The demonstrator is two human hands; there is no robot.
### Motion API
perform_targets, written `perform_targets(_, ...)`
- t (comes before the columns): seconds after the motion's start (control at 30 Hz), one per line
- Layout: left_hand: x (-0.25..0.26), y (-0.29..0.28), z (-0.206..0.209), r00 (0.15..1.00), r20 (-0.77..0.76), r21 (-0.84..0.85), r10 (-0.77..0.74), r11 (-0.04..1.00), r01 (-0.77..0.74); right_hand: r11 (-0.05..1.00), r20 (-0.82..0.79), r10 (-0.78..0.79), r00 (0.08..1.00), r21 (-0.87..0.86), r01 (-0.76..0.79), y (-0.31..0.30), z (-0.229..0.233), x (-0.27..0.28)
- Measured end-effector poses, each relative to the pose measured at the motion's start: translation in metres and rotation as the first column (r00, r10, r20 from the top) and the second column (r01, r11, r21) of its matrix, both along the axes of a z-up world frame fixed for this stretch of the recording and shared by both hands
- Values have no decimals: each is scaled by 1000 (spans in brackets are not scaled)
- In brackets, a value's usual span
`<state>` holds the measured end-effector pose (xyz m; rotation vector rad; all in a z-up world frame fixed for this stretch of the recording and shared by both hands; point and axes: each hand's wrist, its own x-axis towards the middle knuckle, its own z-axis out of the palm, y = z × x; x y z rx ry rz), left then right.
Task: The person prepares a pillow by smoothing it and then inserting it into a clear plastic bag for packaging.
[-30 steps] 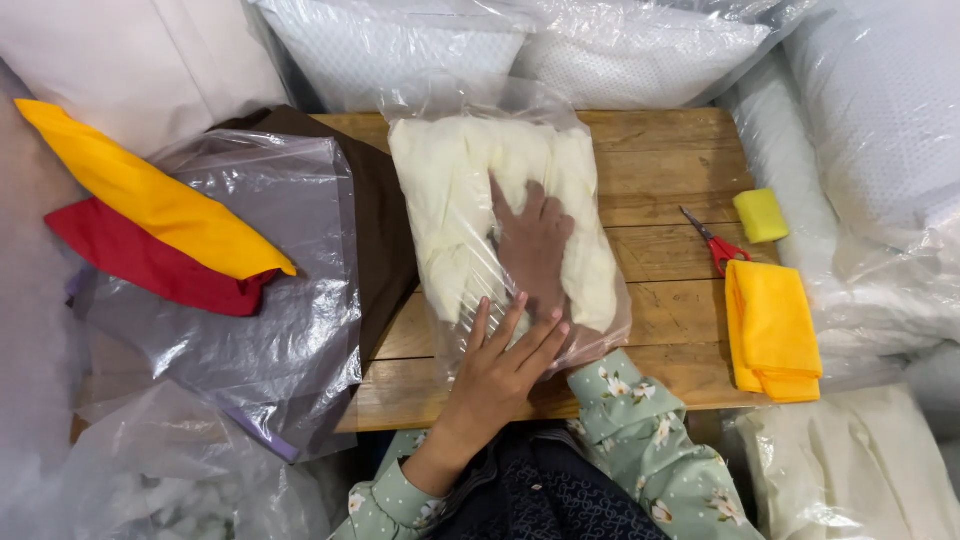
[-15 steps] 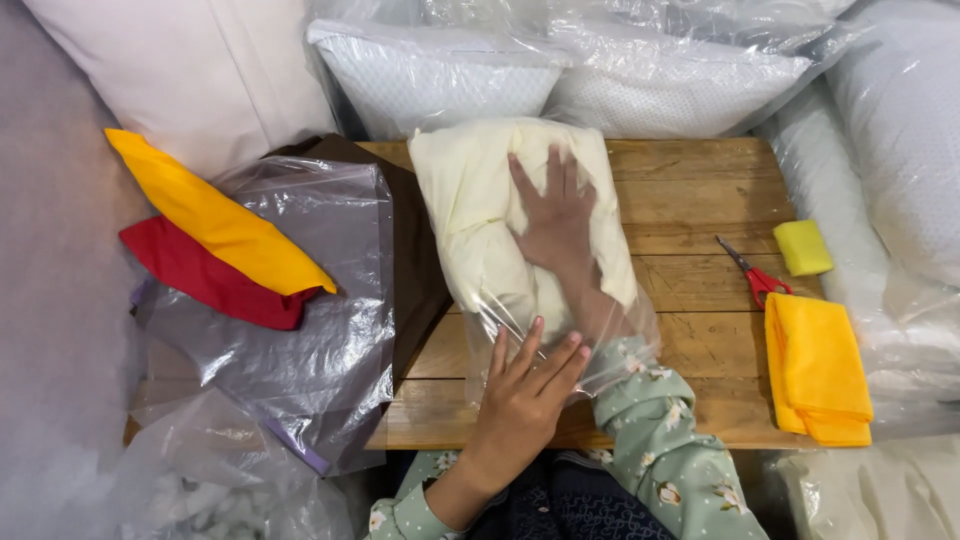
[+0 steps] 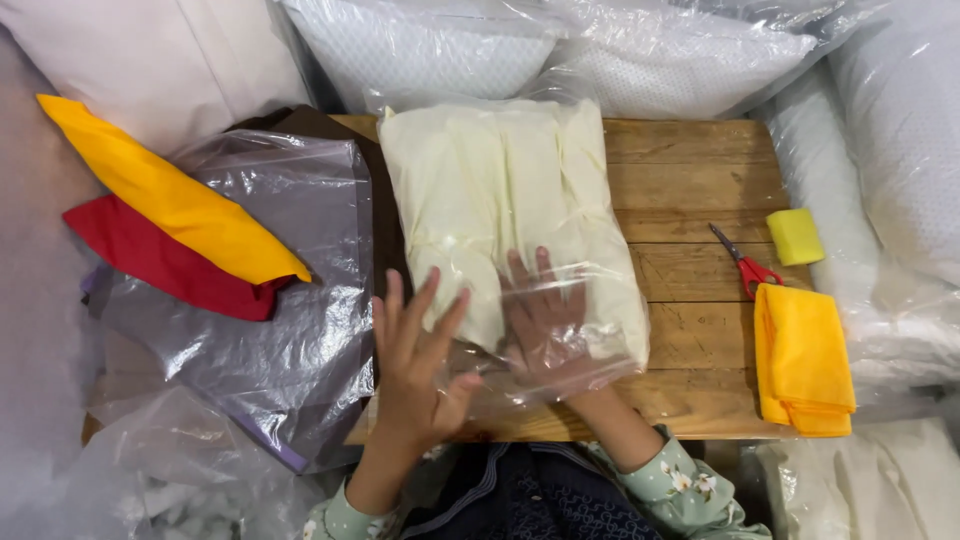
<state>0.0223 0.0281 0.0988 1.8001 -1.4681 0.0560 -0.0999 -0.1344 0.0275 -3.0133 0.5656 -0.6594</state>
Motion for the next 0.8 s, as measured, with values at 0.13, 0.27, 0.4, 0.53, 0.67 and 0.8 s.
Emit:
perform_targets(0.13,21,-12,32,991,-112,-192,67,977,-88,996,94,85,992,-29,-83,15,9,24)
perform_targets(0.27,36,-32,31,994,-75,-193,85,976,-98,985,-29,150,988,-88,-152,22,-87,48)
perform_targets(0.4,58,-61,-4,999,15,73,50,996,-51,942,94,317,944,-144,-302,26,-62,26)
perform_targets(0.53,74,-83,-56,995,78,340,62,937,-85,785,-28,481,876,460,-416,25,-1,-18)
perform_targets(0.67,73,-81,-38,995,75,320,68,943,-89,869,-315,310,897,477,-132,11,-33,-60)
perform_targets(0.8,66,-80,-39,995,61,324,75,942,-91,999,135,-40,990,15,39,-25,-50,-67)
